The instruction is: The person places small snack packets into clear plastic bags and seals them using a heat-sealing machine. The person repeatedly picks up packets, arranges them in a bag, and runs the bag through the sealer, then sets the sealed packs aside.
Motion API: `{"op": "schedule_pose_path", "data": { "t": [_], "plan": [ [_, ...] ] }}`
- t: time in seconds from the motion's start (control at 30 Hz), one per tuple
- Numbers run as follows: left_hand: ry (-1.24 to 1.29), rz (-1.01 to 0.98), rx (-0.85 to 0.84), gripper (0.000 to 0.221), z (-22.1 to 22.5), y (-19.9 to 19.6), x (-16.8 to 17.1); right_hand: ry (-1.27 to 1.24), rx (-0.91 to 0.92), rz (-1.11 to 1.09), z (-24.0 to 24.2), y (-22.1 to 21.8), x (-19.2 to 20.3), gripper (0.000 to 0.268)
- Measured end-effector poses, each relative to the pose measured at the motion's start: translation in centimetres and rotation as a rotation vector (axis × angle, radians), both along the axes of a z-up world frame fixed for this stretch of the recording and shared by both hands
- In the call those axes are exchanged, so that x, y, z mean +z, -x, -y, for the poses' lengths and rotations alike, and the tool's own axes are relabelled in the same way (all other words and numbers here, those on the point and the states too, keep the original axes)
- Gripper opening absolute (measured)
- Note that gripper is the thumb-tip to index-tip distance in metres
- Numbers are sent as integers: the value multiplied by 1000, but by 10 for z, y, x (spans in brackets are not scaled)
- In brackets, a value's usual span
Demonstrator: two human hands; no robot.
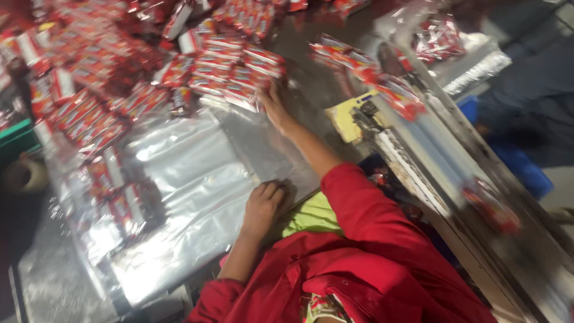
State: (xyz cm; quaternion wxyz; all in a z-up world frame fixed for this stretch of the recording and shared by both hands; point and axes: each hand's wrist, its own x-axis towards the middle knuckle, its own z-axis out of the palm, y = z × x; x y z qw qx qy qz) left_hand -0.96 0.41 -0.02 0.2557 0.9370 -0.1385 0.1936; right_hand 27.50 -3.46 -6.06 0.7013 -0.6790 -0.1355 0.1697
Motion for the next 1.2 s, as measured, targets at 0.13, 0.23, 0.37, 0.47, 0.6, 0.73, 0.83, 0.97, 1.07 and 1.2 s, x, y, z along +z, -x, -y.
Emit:
{"op": "schedule_pose_path", "data": {
  "t": [0.13,0.23,0.37,0.47,0.6,0.73,0.83,0.97,1.07,1.2],
  "plan": [
    [36,47,-8,31,4,-8,-5,641,95,977,114,-22,78,60],
    [-24,32,-2,27,4,-12,-13,938,-392,919,233,14,132,66],
    [-112,-34,79,20,6,-26,-26,1270,-329,585,307,62,163,67],
    [-131,-14,76,29,7,-36,-28,1029,-362,741,336,95,171,60],
    [-165,-24,5,34,6,-28,-26,1053,-547,721,348,119,168,73],
    [-148,-165,58,19,8,-29,-30,946,-439,714,353,129,168,93],
    [-154,-324,143,22,4,-34,-31,867,-574,648,363,135,172,96],
    [-39,-347,202,30,4,-46,-25,1033,-458,503,380,145,184,118],
    [87,-161,65,32,25,-51,-26,974,-344,443,360,144,182,122],
    [107,-114,-82,20,52,-57,-40,170,-14,417,278,175,144,118]
  ]
}}
